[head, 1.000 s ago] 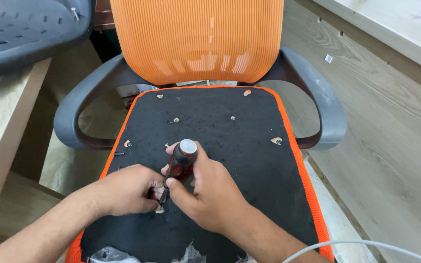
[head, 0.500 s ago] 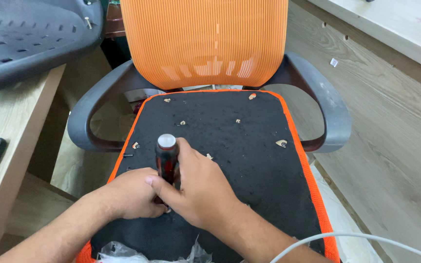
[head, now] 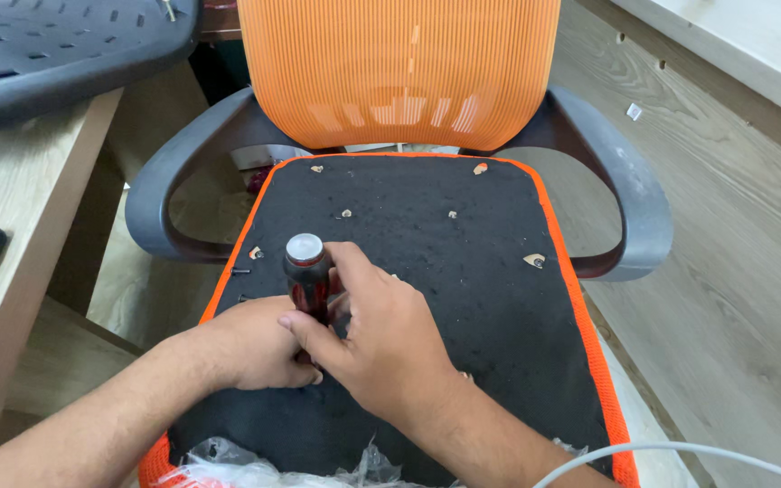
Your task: The person uses a screwdriver to remove screws from the underside of an orange office chair seat. They unscrew several fasteners one by one and place them on the seat surface.
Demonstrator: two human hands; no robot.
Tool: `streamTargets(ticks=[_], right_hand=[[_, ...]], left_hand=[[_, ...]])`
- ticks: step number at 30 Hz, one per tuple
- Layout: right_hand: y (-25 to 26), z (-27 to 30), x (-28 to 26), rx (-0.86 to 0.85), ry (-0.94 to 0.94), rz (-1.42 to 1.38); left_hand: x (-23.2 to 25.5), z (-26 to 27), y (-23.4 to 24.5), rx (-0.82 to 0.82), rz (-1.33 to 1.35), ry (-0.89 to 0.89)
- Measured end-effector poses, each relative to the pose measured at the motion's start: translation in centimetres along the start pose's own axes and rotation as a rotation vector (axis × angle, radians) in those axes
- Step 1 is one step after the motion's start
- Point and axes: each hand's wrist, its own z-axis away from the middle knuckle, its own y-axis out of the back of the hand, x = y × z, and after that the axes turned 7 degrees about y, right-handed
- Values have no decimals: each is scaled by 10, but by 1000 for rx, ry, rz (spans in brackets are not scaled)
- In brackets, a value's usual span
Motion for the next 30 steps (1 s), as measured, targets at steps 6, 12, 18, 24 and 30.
streamTargets(ticks=[6, 12, 18, 24, 30], right_hand=[[-1, 1, -2, 0, 60, 7], [3, -9, -2, -134, -31, -93], [5, -14, -2, -225, -118, -110], [-4, -9, -5, -72, 120, 81], [-4, -7, -1, -22, -28, 103]], left_hand=[[-4, -3, 0, 42, -2, -128], [-3, -2, 0, 2, -94, -34], [-4, -3, -2, 59, -62, -125], [-1, -3, 1, 6, -53, -145], [-4, -2, 0, -35, -41, -4]])
